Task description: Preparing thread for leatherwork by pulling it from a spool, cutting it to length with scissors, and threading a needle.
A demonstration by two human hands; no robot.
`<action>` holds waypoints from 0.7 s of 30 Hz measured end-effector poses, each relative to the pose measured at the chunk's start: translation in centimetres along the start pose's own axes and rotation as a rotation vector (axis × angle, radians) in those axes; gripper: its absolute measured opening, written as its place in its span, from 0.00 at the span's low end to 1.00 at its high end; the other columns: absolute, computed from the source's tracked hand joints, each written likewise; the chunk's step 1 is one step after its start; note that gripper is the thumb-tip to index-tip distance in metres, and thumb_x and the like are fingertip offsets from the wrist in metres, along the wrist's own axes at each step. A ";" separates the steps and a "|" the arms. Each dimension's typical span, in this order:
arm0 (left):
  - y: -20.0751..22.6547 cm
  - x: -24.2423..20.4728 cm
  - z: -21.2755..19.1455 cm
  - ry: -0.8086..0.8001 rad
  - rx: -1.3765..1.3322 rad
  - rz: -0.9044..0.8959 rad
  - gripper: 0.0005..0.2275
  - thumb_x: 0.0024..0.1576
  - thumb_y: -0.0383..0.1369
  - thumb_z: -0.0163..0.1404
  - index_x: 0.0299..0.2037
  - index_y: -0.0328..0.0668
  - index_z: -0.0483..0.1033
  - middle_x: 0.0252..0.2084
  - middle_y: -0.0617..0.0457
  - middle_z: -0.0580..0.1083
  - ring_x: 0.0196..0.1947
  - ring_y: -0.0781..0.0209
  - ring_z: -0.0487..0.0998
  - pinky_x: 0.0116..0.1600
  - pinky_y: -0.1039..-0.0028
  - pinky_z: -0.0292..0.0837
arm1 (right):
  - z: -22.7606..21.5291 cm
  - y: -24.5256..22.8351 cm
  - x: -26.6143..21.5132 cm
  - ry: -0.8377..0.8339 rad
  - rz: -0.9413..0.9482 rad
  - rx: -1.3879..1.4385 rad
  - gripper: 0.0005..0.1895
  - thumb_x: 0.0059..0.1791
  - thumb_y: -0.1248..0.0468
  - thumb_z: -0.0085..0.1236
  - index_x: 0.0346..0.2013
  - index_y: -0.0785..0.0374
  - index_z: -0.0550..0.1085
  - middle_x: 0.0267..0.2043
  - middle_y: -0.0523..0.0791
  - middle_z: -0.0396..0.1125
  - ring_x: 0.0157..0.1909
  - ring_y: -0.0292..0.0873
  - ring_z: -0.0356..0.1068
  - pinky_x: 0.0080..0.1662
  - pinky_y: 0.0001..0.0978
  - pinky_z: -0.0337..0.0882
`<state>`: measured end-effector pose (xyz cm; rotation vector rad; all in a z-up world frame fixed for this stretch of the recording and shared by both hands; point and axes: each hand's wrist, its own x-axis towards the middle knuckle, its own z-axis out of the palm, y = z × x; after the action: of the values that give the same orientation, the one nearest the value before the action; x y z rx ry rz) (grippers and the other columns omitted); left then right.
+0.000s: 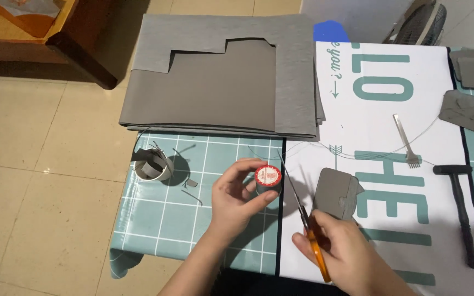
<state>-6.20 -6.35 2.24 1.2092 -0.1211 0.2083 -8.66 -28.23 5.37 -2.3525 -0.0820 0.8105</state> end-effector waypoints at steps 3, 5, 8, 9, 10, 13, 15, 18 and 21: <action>-0.3 -0.1 -0.5 -0.037 -0.070 -0.114 0.17 0.52 0.25 0.63 0.52 0.35 0.76 0.53 0.46 0.73 0.53 0.59 0.76 0.55 0.73 0.79 | -0.6 -1.1 0.1 0.006 -0.003 0.201 0.22 0.53 0.52 0.60 0.19 0.58 0.67 0.13 0.39 0.70 0.19 0.35 0.64 0.31 0.27 0.67; -0.8 -0.1 -0.9 -0.048 -0.044 -0.145 0.19 0.55 0.35 0.62 0.54 0.34 0.77 0.53 0.47 0.75 0.49 0.64 0.76 0.41 0.83 0.72 | -1.4 -2.6 0.1 -0.131 0.187 0.239 0.20 0.56 0.51 0.50 0.25 0.60 0.71 0.16 0.44 0.70 0.23 0.37 0.65 0.36 0.28 0.69; -0.6 0.1 -0.6 -0.019 -0.003 -0.142 0.17 0.56 0.33 0.60 0.54 0.35 0.77 0.51 0.48 0.76 0.52 0.61 0.77 0.46 0.79 0.77 | -0.3 0.3 -0.7 -0.139 -0.026 0.533 0.15 0.54 0.65 0.46 0.22 0.61 0.66 0.19 0.48 0.66 0.25 0.42 0.69 0.36 0.30 0.64; -0.6 0.1 -0.6 -0.018 -0.003 -0.143 0.17 0.56 0.33 0.60 0.54 0.35 0.77 0.51 0.48 0.76 0.52 0.61 0.77 0.46 0.79 0.77 | -0.4 0.4 -0.8 -0.140 -0.025 0.534 0.15 0.54 0.65 0.46 0.22 0.61 0.66 0.19 0.48 0.66 0.25 0.42 0.69 0.36 0.30 0.64; -0.7 0.1 -0.6 0.021 -0.027 -0.149 0.16 0.55 0.31 0.61 0.52 0.36 0.76 0.51 0.48 0.75 0.51 0.62 0.77 0.46 0.77 0.79 | -0.4 0.4 -0.9 -0.182 -0.017 0.577 0.14 0.54 0.60 0.48 0.27 0.63 0.70 0.22 0.48 0.67 0.27 0.43 0.70 0.38 0.31 0.65; -0.8 0.3 -0.5 0.109 -0.042 -0.144 0.16 0.53 0.27 0.62 0.50 0.38 0.75 0.50 0.49 0.75 0.51 0.62 0.76 0.47 0.75 0.82 | -1.4 -1.3 -1.6 -0.243 0.074 0.515 0.10 0.51 0.61 0.50 0.30 0.63 0.74 0.24 0.48 0.71 0.29 0.42 0.69 0.39 0.32 0.66; -0.9 0.3 -0.6 0.156 -0.031 -0.131 0.16 0.52 0.26 0.63 0.49 0.39 0.74 0.49 0.50 0.74 0.51 0.61 0.76 0.47 0.74 0.82 | -1.7 -2.7 -1.8 -0.261 0.154 0.408 0.08 0.48 0.66 0.48 0.27 0.61 0.74 0.25 0.46 0.75 0.29 0.41 0.67 0.37 0.31 0.67; -1.0 0.2 -0.6 0.146 -0.084 -0.099 0.18 0.50 0.24 0.65 0.49 0.38 0.74 0.50 0.49 0.73 0.51 0.61 0.76 0.51 0.75 0.79 | -1.1 -3.0 -1.4 -0.325 0.315 0.223 0.09 0.51 0.56 0.65 0.36 0.55 0.75 0.30 0.40 0.72 0.32 0.35 0.69 0.41 0.22 0.73; -0.6 0.0 -0.3 0.082 -0.072 -0.087 0.18 0.49 0.26 0.66 0.49 0.37 0.75 0.50 0.48 0.74 0.51 0.59 0.76 0.55 0.73 0.79 | 0.1 -1.5 -0.6 -0.230 0.065 0.023 0.10 0.51 0.47 0.57 0.36 0.47 0.73 0.28 0.32 0.73 0.29 0.31 0.69 0.39 0.19 0.70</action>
<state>-6.05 -6.29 1.61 1.1301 -0.0048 0.1755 -9.02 -27.17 6.55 -2.2415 -0.0926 1.1058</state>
